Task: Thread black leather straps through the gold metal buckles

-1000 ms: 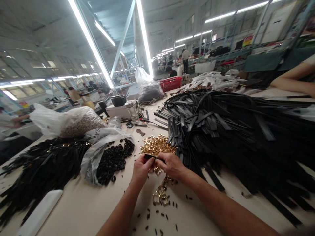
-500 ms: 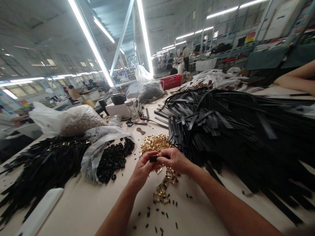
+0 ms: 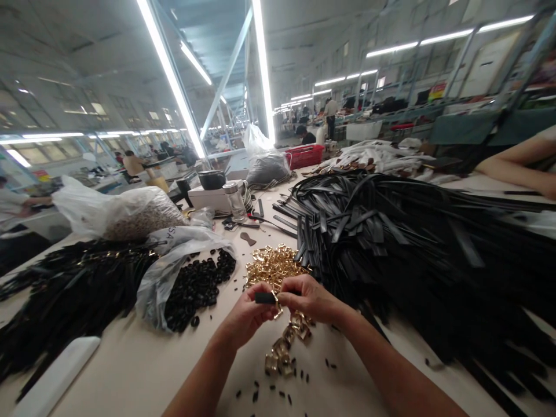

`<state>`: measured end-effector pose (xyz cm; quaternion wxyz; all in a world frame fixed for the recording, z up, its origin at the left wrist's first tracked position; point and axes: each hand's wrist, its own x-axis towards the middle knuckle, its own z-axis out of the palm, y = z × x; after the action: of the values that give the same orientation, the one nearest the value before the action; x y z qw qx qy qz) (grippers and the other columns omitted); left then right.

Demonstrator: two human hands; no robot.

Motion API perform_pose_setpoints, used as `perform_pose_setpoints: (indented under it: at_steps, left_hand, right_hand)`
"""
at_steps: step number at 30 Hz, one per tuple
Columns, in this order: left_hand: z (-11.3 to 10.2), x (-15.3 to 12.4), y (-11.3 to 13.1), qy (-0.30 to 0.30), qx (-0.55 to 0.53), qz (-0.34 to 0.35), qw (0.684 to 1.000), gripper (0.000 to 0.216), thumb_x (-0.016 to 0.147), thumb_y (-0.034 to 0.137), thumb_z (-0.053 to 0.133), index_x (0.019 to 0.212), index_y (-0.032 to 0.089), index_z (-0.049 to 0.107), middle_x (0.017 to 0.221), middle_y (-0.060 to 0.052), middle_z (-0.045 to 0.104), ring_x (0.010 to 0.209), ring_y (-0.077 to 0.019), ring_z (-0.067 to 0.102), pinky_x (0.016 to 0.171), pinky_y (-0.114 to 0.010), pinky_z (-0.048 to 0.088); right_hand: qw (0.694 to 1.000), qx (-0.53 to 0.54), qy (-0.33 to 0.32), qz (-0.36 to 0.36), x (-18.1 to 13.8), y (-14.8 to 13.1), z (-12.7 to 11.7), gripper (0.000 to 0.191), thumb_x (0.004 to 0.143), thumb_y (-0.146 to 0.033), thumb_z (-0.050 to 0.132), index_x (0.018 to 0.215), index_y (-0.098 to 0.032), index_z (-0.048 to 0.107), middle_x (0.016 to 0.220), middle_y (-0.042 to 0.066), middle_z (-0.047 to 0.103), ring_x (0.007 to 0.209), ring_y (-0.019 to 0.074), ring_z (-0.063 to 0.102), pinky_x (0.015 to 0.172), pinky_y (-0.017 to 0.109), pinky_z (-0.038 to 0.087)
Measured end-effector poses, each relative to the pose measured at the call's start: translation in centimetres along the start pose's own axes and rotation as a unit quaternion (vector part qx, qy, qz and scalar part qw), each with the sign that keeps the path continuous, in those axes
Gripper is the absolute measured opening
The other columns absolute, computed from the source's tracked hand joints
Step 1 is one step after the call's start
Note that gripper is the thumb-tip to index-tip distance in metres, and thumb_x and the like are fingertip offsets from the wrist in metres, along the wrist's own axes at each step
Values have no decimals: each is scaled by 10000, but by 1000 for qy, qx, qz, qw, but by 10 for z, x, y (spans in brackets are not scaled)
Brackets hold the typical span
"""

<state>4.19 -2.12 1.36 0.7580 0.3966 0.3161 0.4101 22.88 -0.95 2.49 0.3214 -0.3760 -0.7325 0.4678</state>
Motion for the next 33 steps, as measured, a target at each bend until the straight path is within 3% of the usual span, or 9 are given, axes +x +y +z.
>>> perform_pose_setpoints:
  at_steps: [5, 8, 11, 14, 17, 21, 24, 28, 33]
  left_hand:
    - [-2, 0, 1, -9, 1, -21, 1000, 174, 658, 177, 771, 697, 153, 602, 585, 15, 555, 495, -60, 459, 483, -174, 315]
    - [-5, 1, -1, -11, 41, -51, 998, 150, 662, 177, 766, 693, 141, 624, 567, 10, 556, 463, -55, 439, 470, -181, 302]
    - [-7, 2, -3, -5, 71, -71, 995, 135, 641, 161, 764, 654, 125, 635, 557, -4, 571, 471, -63, 461, 485, -188, 325]
    - [-6, 4, -6, 32, 51, -41, 997, 131, 611, 143, 760, 629, 128, 630, 559, -5, 590, 492, -73, 480, 500, -191, 347]
    - [-6, 8, -6, 94, -14, 14, 995, 171, 597, 189, 786, 657, 145, 631, 551, 24, 576, 481, -67, 479, 492, -184, 352]
    - [-8, 12, -6, 145, -38, 67, 986, 224, 578, 240, 819, 705, 148, 658, 596, 24, 603, 477, -53, 475, 482, -174, 350]
    - [-8, 13, -8, 146, 15, 71, 987, 217, 606, 261, 808, 736, 135, 690, 601, 7, 625, 476, -54, 465, 474, -178, 337]
    - [-4, 12, -12, 148, 58, 87, 983, 228, 616, 297, 802, 737, 130, 704, 539, 18, 584, 452, -63, 451, 462, -190, 324]
    - [3, 14, -15, 153, 59, 108, 980, 238, 618, 330, 800, 712, 130, 710, 520, 12, 565, 440, -84, 460, 454, -213, 351]
  right_hand:
    - [987, -132, 87, -44, -2, -1, 0, 270, 869, -339, 522, 690, -155, 604, 576, -33, 519, 545, 88, 443, 529, 200, 325]
    - [959, -225, 153, -80, -5, -5, -1, 274, 901, -318, 474, 708, -170, 601, 628, -5, 576, 577, 100, 487, 575, 216, 342]
    - [931, -295, 180, -118, -6, -7, 0, 269, 917, -297, 456, 731, -181, 613, 686, 28, 622, 640, 126, 545, 639, 236, 375]
    - [906, -317, 234, -156, -5, -8, 1, 217, 923, -258, 448, 833, -194, 634, 844, 72, 652, 823, 177, 582, 798, 290, 407]
    - [909, -283, 259, -162, -3, -6, 3, 185, 910, -257, 471, 836, -198, 629, 915, 87, 634, 908, 199, 571, 860, 323, 414]
    - [962, -197, 169, -81, 2, 2, 14, 171, 846, -357, 599, 846, -197, 657, 842, 44, 624, 764, 169, 584, 723, 268, 453]
    - [983, -94, 136, -74, 7, 8, 23, 234, 837, -398, 616, 945, -204, 691, 897, 42, 642, 793, 173, 601, 724, 265, 467]
    - [986, 35, 150, -63, 11, 10, 30, 289, 827, -440, 621, 970, -207, 713, 934, 48, 659, 877, 208, 616, 793, 301, 479]
    - [968, 208, 136, 18, 12, 10, 34, 400, 769, -520, 652, 1005, -202, 712, 918, 67, 699, 894, 267, 633, 748, 347, 518]
